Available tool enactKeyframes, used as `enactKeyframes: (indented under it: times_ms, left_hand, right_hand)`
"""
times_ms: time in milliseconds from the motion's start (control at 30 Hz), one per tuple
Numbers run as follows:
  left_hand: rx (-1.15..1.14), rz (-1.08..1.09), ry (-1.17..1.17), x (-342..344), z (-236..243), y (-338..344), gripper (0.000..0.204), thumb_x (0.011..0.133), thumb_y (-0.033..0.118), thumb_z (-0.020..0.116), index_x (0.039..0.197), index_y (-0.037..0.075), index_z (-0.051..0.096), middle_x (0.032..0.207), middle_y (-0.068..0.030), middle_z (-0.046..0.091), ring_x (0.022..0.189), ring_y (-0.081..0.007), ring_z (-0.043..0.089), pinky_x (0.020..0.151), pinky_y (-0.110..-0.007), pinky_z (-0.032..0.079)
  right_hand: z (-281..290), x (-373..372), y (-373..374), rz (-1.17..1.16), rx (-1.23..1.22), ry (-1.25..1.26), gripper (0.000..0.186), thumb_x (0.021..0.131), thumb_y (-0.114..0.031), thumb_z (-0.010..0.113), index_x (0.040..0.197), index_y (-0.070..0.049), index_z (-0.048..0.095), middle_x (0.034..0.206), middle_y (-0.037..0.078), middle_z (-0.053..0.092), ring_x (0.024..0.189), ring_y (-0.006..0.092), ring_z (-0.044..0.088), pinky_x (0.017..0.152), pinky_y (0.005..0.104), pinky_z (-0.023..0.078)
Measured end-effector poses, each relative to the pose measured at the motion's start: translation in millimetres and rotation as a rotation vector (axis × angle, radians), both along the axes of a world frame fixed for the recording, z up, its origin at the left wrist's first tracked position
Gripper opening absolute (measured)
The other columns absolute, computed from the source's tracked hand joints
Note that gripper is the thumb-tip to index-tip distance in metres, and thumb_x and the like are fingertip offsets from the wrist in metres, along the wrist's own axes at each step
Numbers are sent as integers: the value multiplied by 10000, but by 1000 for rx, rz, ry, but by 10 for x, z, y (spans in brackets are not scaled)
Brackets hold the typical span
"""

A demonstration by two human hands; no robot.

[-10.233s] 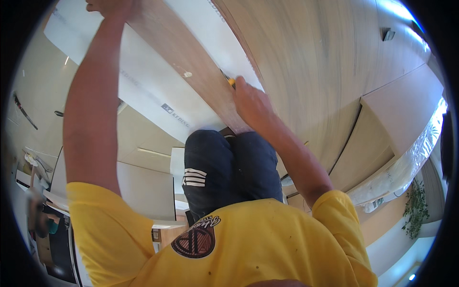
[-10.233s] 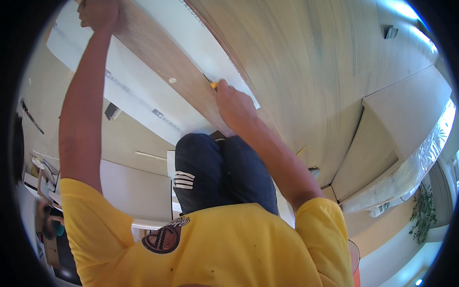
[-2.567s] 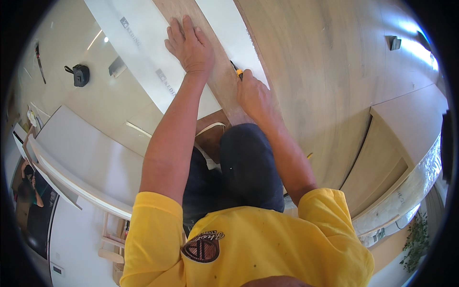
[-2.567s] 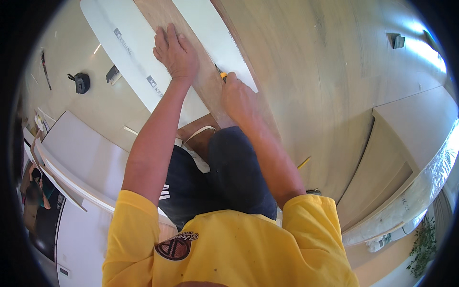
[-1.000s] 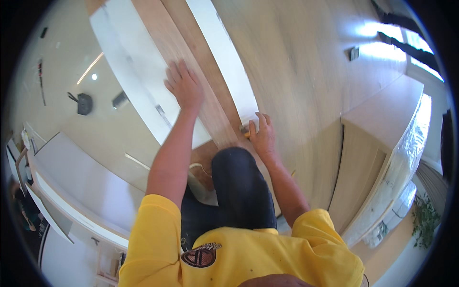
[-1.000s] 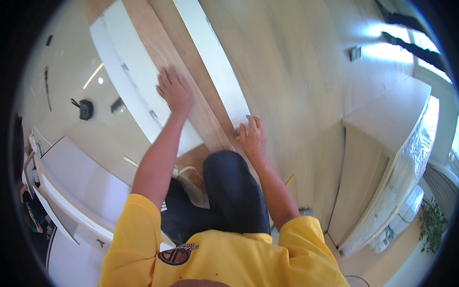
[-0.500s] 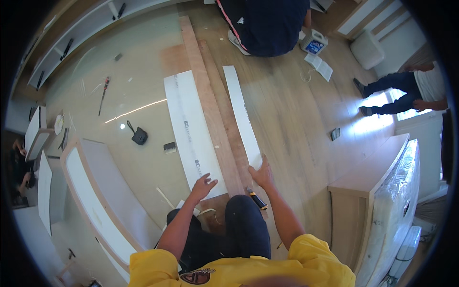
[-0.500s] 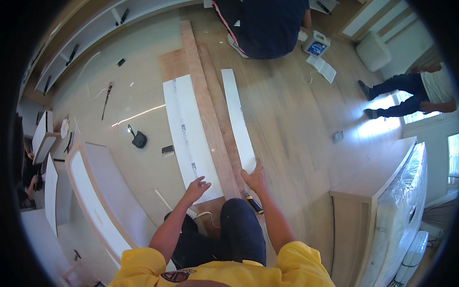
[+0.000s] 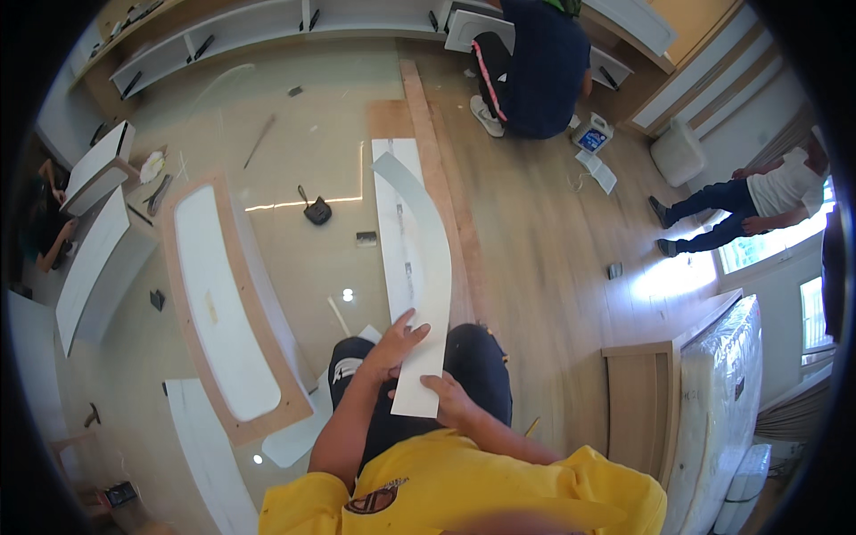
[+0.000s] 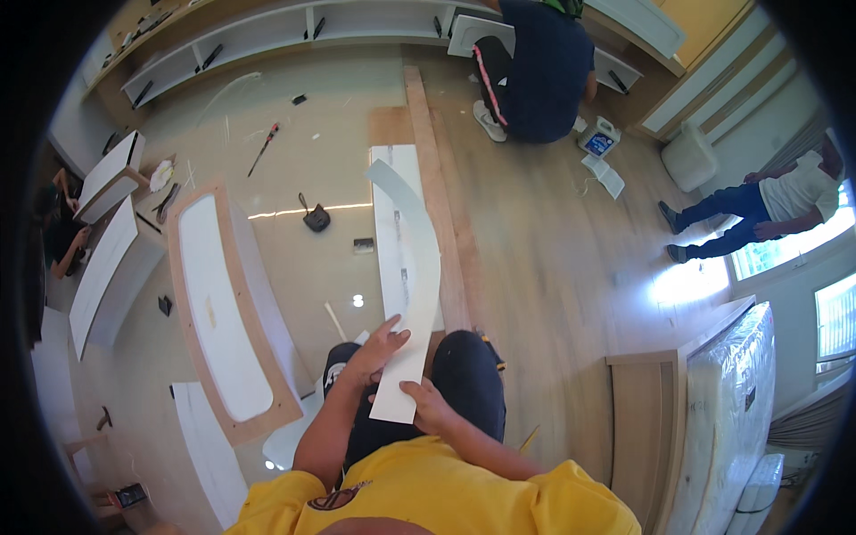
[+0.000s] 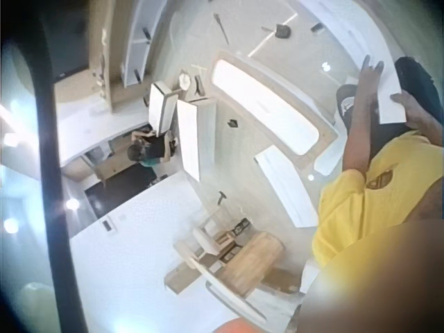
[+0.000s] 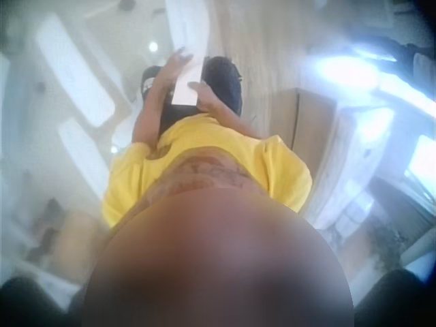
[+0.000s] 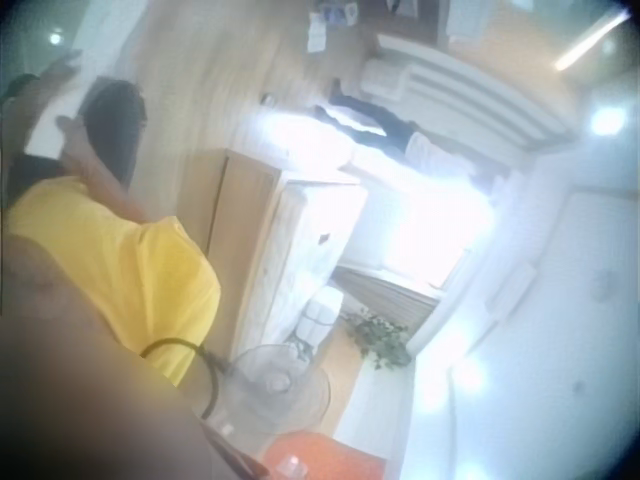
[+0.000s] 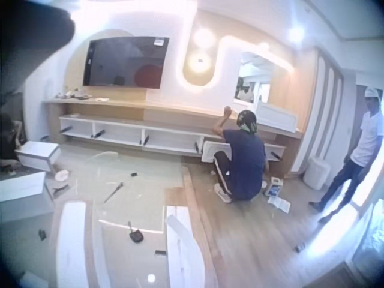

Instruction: The person measures a white laminate sheet with a tape measure and marks it with a pencil. They then use a straight edge and a utility knife to score and cut the laminate sheet into smaller pieces.

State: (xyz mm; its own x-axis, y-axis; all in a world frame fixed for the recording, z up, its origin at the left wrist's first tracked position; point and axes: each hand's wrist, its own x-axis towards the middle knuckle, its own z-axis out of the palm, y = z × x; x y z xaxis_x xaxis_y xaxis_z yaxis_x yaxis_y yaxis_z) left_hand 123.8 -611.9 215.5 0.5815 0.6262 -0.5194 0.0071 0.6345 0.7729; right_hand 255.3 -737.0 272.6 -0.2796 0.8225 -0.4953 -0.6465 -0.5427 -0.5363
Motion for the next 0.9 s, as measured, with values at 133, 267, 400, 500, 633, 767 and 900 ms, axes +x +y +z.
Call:
enactKeyframes:
  times_ms: [133,267,400,500,633,767,900]
  left_hand:
    - [-76,278,-263,-342,124,-280,703,985,170,695,1552,1,315,1226,-151,654,996,-207,689,861,-344,587]
    - [-120,260,-291,-629,272,-459,450,965,74,677,1382,-8,527,1161,-107,675,1031,-207,682,901,-369,579]
    - [106,468,-209,-966,629,-605,385,973,34,637,1348,-3,557,1159,-80,677,1017,-164,658,896,-326,558]
    - [238,560,-174,-1292,960,-655,370,974,27,629,1337,-1,561,1159,-70,675,1021,-150,647,898,-315,550]
    - [330,649,-141,-1686,1229,-836,341,981,24,620,1318,1,578,1119,-63,687,971,-131,661,863,-307,563]
    - [258,801,-72,-1905,1168,-964,347,988,26,619,1331,-14,579,1098,-84,715,915,-131,699,807,-282,588]
    - [245,866,-23,-2195,948,-1104,348,972,31,636,1305,-55,582,1081,-121,719,901,-161,714,786,-308,599]
  right_hand:
    - [65,-128,-237,244,-98,-28,411,1023,-163,610,1383,10,509,1241,118,669,1093,244,693,962,418,581]
    - [63,-280,-354,592,46,-586,460,1011,-201,677,1381,14,509,1219,87,670,1087,168,668,929,354,570]
    - [191,-551,-437,344,225,-424,435,991,-155,705,1345,29,531,1160,90,693,1038,140,667,905,314,558]
    - [304,-720,-355,355,296,-403,375,989,-103,695,1302,53,559,1133,102,705,1005,130,670,900,295,550]
    - [362,-1042,-299,427,419,-483,338,1002,-101,675,1283,59,575,1137,96,699,1009,111,654,890,281,544]
    - [374,-1282,-329,552,507,-376,354,1017,-158,667,1293,48,585,1126,90,699,989,110,653,882,287,545]
    - [382,-1426,-265,707,445,-345,422,1027,-260,658,1295,55,572,1113,103,696,947,112,659,856,294,553]
